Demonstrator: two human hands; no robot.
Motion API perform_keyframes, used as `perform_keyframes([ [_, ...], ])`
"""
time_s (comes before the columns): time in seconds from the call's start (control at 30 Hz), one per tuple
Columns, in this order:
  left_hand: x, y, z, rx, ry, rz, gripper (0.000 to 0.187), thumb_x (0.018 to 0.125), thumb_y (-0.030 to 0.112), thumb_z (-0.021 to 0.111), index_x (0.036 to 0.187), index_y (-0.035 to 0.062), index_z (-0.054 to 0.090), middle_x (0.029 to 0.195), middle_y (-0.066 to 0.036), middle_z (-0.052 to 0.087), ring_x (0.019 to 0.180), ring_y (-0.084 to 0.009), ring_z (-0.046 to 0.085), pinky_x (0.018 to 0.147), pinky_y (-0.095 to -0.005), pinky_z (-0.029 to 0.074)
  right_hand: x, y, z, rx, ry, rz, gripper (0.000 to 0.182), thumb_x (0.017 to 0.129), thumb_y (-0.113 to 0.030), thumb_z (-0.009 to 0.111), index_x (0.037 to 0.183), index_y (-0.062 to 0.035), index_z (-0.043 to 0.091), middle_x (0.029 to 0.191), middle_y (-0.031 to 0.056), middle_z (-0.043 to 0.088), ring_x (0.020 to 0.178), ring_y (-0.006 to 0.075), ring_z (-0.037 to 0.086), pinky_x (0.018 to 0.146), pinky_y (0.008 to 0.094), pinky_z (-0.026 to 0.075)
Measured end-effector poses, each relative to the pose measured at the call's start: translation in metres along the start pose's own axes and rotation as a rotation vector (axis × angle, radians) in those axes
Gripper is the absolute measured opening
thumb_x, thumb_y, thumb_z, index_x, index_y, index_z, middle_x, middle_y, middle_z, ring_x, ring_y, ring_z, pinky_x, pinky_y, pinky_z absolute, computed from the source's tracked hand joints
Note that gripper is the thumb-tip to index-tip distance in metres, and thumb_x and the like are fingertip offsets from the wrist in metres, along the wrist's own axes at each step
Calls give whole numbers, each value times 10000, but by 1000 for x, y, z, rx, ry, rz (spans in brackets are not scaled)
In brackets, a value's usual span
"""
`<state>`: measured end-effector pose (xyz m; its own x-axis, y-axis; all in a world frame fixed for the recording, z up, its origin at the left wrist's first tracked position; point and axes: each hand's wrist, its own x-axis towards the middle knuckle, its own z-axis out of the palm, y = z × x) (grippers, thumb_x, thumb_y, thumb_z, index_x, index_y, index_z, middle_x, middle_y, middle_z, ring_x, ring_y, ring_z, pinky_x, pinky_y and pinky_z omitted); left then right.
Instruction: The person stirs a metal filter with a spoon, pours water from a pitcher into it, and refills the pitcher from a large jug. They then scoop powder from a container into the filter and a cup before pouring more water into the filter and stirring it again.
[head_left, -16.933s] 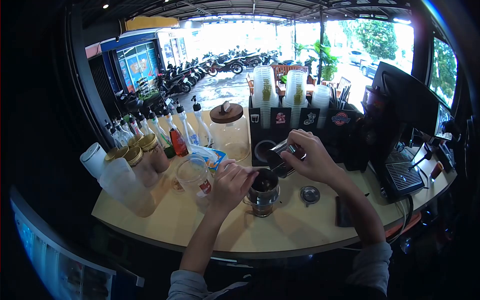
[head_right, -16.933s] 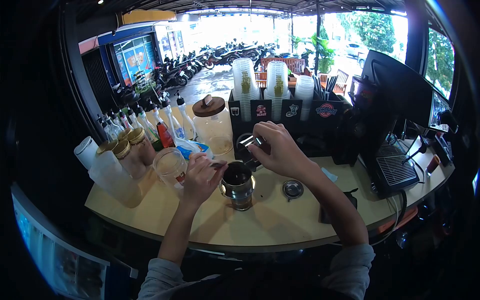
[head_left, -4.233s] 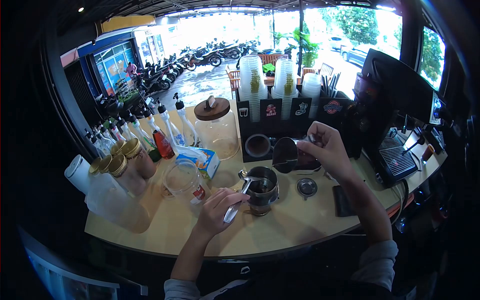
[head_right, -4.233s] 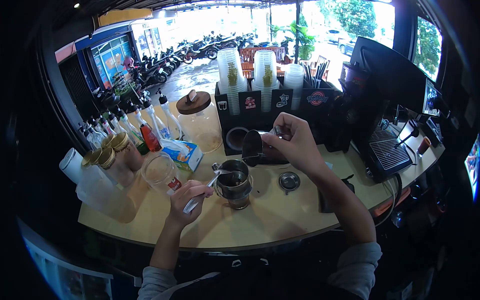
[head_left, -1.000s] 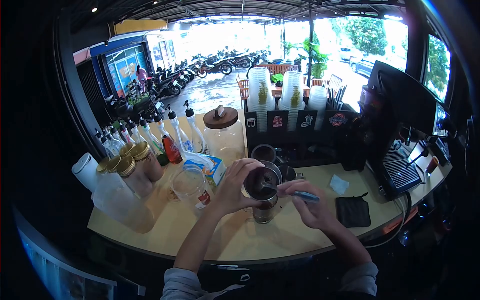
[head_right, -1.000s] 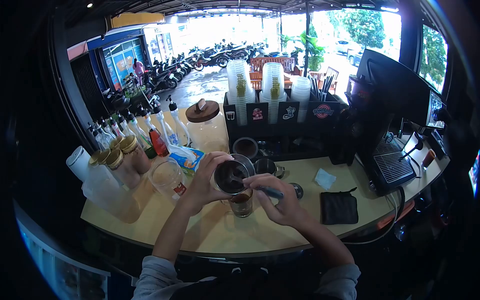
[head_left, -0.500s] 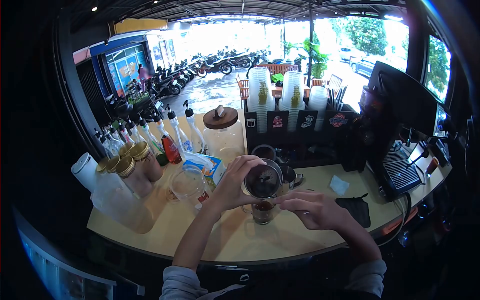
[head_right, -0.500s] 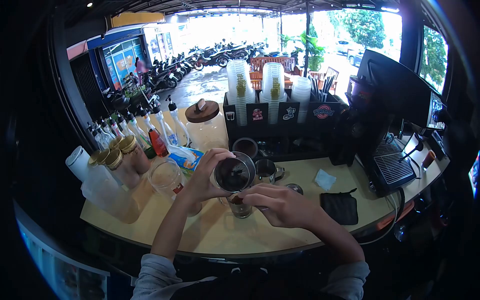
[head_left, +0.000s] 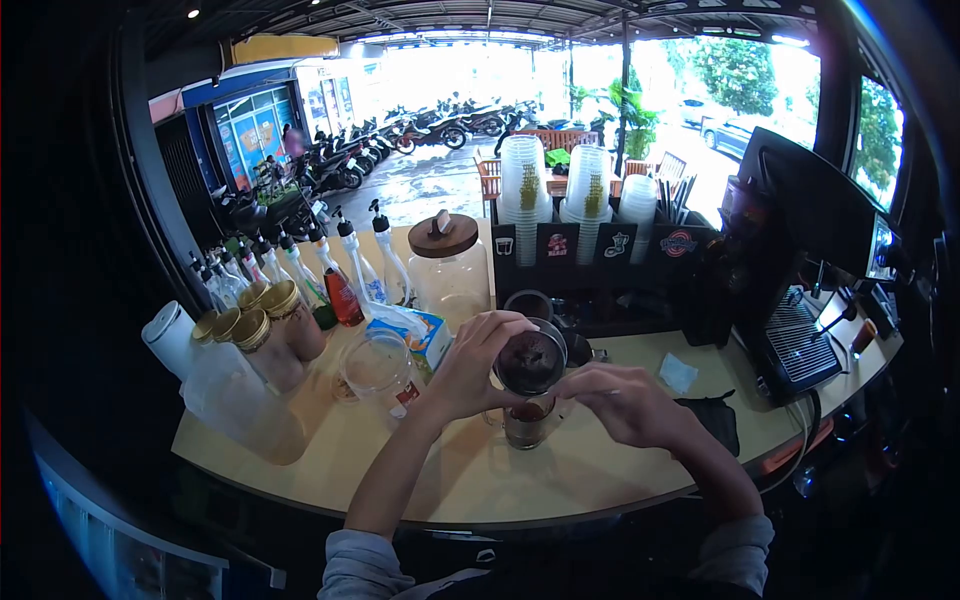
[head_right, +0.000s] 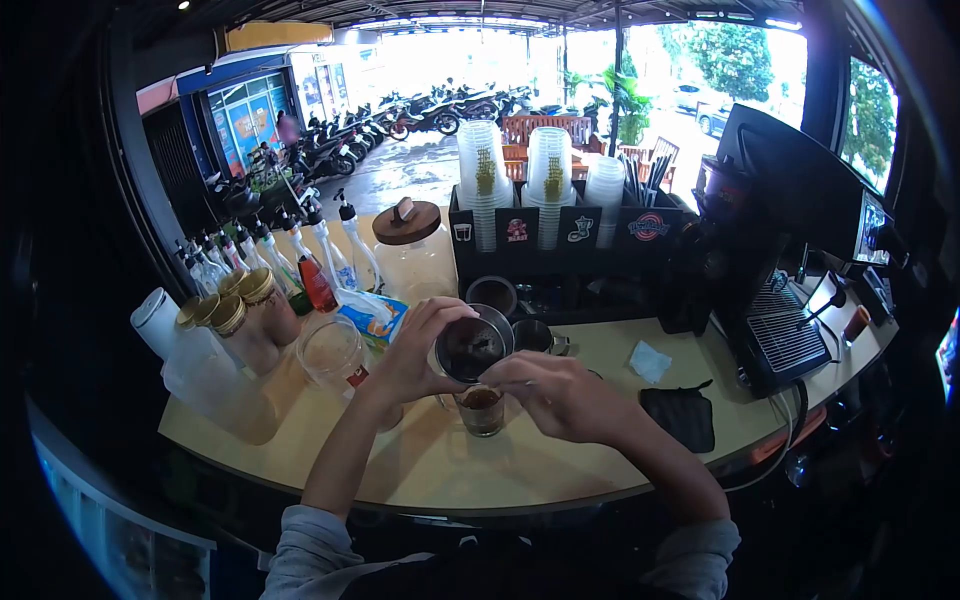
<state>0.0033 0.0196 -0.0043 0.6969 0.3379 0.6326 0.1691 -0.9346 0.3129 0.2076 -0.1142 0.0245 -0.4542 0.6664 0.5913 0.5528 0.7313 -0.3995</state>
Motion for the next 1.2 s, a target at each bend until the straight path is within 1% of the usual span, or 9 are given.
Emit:
perform_keyframes([
  [0.03,-1,-1,1,1,1,0,815,521,259,874,1224,133,482,1228,-62,478,1193,-294,457,1009,-432,356,-1,1,-2,43,10,78,218,865,23,533,1067,-31,596,952,126,651,866,276,663,734,348,540],
  [0.27,-2,-1,3,-8,27,15,794,528,243,861,1223,141,490,1227,-59,480,1189,-296,459,1010,-431,357,-4,12,10,224,202,151,189,915,19,479,1064,14,594,985,126,661,869,214,678,789,325,542],
  [0.43,-3,-1,4,11,32,14,785,528,235,855,1220,142,495,1229,-54,480,1190,-299,459,1014,-435,354,-4,27,12,520,369,233,186,976,-17,392,1055,53,545,1024,137,642,909,173,657,811,314,536],
  [0.53,-3,-1,4,13,25,15,785,527,234,854,1219,142,496,1230,-54,480,1190,-299,459,1014,-439,353,-3,23,19,633,332,319,171,985,-28,383,1055,42,522,1019,147,639,908,167,647,807,307,529],
  [0.63,-4,-1,4,34,26,17,786,525,241,855,1218,143,496,1227,-53,481,1189,-300,459,1014,-441,353,-5,26,15,567,374,265,159,987,-36,382,1058,38,504,1020,152,639,904,161,641,812,303,529],
  [0.73,-6,0,4,35,28,13,790,520,245,856,1216,145,497,1223,-53,480,1191,-301,457,1014,-441,352,1,21,15,579,286,288,156,990,-46,381,1058,32,498,1020,154,637,898,157,640,824,299,528],
  [1.07,-6,2,2,42,30,14,792,516,250,857,1212,133,498,1218,-56,477,1183,-292,460,1009,-443,350,1,24,19,581,307,296,165,995,-65,378,1066,37,485,1021,152,625,914,160,642,821,306,550],
  [1.13,-6,3,2,34,36,9,792,516,253,858,1211,135,499,1220,-55,478,1184,-292,460,1009,-445,349,2,25,22,610,371,287,141,999,-91,380,1088,-1,444,1006,175,614,927,205,651,790,324,567],
  [1.2,-5,3,0,63,27,27,790,514,255,859,1208,139,499,1226,-54,478,1185,-290,461,1012,-447,348,0,26,21,584,353,302,143,999,-97,382,1090,-3,441,1004,173,614,926,203,651,788,324,569],
])
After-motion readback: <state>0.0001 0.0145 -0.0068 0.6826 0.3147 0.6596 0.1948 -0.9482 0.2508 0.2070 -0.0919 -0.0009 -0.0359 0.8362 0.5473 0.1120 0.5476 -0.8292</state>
